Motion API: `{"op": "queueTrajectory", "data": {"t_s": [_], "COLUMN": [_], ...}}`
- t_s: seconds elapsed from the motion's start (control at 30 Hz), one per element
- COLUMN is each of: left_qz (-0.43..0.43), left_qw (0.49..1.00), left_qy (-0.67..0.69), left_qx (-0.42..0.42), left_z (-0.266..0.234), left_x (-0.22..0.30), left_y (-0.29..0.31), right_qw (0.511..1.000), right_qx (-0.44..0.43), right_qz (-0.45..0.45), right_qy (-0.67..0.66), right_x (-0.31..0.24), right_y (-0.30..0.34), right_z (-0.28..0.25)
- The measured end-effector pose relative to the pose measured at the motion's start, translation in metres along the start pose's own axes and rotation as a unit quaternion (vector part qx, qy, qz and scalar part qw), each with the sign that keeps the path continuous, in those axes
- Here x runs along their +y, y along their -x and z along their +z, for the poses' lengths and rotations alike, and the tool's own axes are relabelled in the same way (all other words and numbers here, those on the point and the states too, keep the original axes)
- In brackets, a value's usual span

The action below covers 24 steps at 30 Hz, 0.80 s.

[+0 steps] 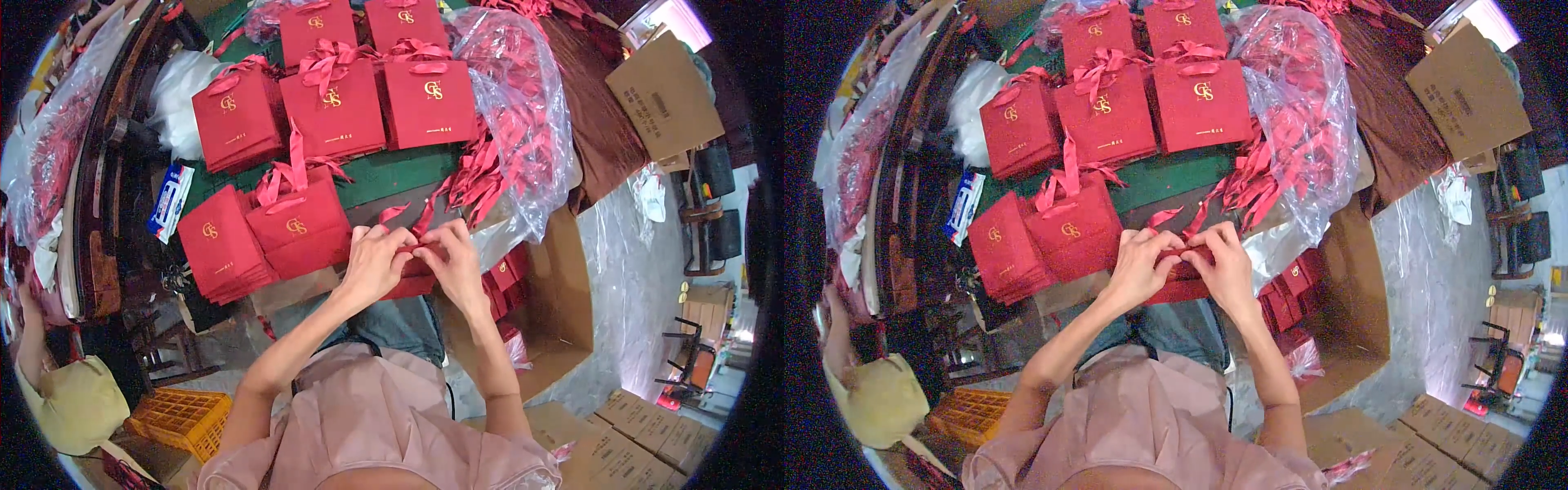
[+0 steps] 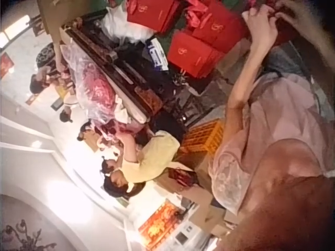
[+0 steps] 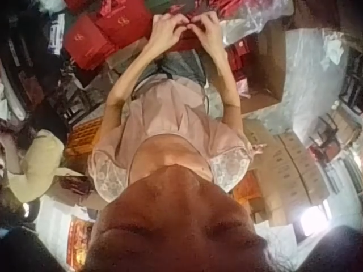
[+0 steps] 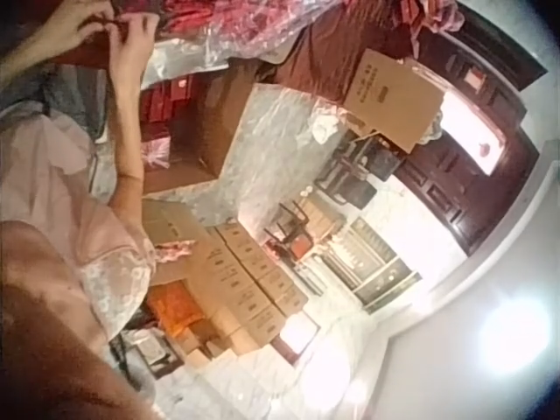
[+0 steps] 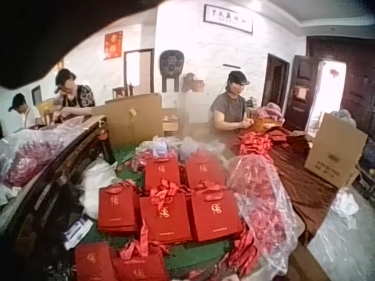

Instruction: The person ties red ribbons onto small red gift bags by hand.

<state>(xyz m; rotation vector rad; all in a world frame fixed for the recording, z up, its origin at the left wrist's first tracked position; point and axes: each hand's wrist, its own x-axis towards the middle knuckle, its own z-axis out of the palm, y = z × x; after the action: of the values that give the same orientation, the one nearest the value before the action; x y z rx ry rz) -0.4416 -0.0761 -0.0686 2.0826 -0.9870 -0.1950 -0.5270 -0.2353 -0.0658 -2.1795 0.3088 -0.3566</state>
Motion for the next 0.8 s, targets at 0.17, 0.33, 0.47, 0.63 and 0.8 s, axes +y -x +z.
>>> {"op": "queueTrajectory", "data": {"t_s": [0.17,0.33,0.47,0.63,0.8], "left_qz": [0.027,0.116,0.125,0.092,0.048], "left_qw": [0.999,0.986,0.983,0.991,0.998], "left_qy": [-0.027,-0.116,-0.133,-0.076,-0.029], "left_qx": [0.005,0.032,0.033,0.063,0.042], "left_z": [0.006,0.018,0.019,0.014,0.007], "left_x": [0.018,0.020,0.022,0.022,0.016], "left_y": [0.005,0.014,0.014,0.010,0.006], "right_qw": [0.993,0.976,0.967,0.983,0.985], "right_qx": [-0.114,-0.200,-0.251,-0.148,-0.123], "right_qz": [0.029,0.024,0.043,0.092,0.110], "right_qy": [0.026,0.079,0.014,-0.065,-0.042], "right_x": [-0.004,0.005,0.016,0.024,0.007], "right_y": [-0.012,-0.022,-0.031,-0.022,-0.023], "right_z": [-0.037,-0.045,-0.047,-0.022,-0.019]}}
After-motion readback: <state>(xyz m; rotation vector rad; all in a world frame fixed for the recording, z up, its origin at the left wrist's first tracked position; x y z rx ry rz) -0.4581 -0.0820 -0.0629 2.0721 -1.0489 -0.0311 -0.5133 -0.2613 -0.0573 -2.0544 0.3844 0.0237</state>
